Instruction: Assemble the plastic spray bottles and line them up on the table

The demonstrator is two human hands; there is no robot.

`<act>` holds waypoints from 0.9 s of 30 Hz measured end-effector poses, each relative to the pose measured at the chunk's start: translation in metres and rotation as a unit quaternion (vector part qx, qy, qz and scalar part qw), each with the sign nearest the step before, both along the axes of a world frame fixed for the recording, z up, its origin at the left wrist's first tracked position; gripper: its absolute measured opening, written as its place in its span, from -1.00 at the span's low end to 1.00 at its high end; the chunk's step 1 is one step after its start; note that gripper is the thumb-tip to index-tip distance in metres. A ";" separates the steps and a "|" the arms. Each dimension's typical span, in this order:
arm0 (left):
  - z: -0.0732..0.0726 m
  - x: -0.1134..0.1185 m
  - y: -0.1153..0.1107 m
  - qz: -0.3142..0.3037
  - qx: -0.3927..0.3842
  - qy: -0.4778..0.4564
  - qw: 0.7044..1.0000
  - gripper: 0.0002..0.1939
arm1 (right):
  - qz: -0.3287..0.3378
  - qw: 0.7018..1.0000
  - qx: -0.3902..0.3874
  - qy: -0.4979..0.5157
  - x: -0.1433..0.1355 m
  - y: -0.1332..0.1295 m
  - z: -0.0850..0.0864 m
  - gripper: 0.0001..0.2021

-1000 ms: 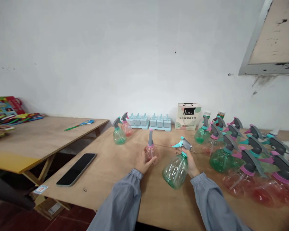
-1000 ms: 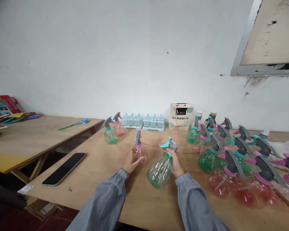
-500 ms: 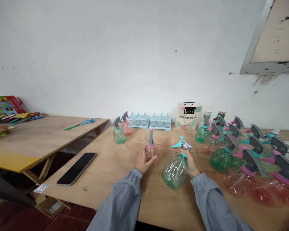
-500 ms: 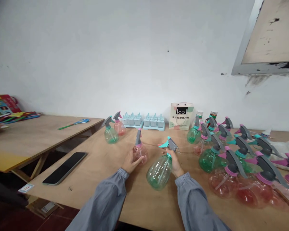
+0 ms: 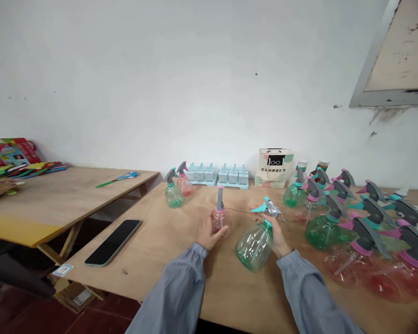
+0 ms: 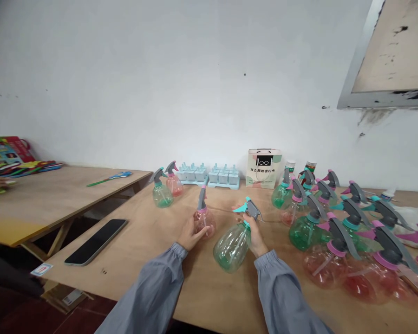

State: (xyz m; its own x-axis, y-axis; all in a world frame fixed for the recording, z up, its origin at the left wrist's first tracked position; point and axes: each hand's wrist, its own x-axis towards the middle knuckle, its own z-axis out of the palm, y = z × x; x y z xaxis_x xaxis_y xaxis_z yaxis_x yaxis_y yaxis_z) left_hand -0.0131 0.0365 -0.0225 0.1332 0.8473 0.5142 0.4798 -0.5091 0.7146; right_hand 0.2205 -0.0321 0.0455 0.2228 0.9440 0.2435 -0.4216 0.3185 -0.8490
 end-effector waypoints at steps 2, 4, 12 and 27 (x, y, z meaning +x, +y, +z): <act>0.001 0.000 -0.001 -0.001 -0.002 0.002 1.000 -0.24 | -0.024 1.000 -0.005 0.004 0.002 0.001 -0.001 -0.73; 0.002 0.000 -0.002 -0.004 -0.003 0.005 1.000 -0.24 | -0.059 0.998 -0.002 0.012 0.005 0.003 -0.003 -0.74; 0.003 0.001 -0.003 0.012 0.009 0.010 1.000 -0.26 | -0.105 0.993 0.024 -0.041 0.004 0.003 -0.003 -0.66; 0.008 0.000 -0.006 -0.003 -0.018 0.006 1.000 -0.20 | -0.302 0.919 0.063 -0.244 0.039 0.013 0.009 -0.70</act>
State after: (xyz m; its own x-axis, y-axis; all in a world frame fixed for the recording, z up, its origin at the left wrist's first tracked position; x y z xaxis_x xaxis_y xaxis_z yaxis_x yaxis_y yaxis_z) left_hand -0.0130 0.0304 -0.0140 0.1445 0.8644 0.4816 0.4851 -0.4861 0.7269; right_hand 0.2598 -0.0186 0.0548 0.5328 0.6413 0.5521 0.2851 0.4783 -0.8306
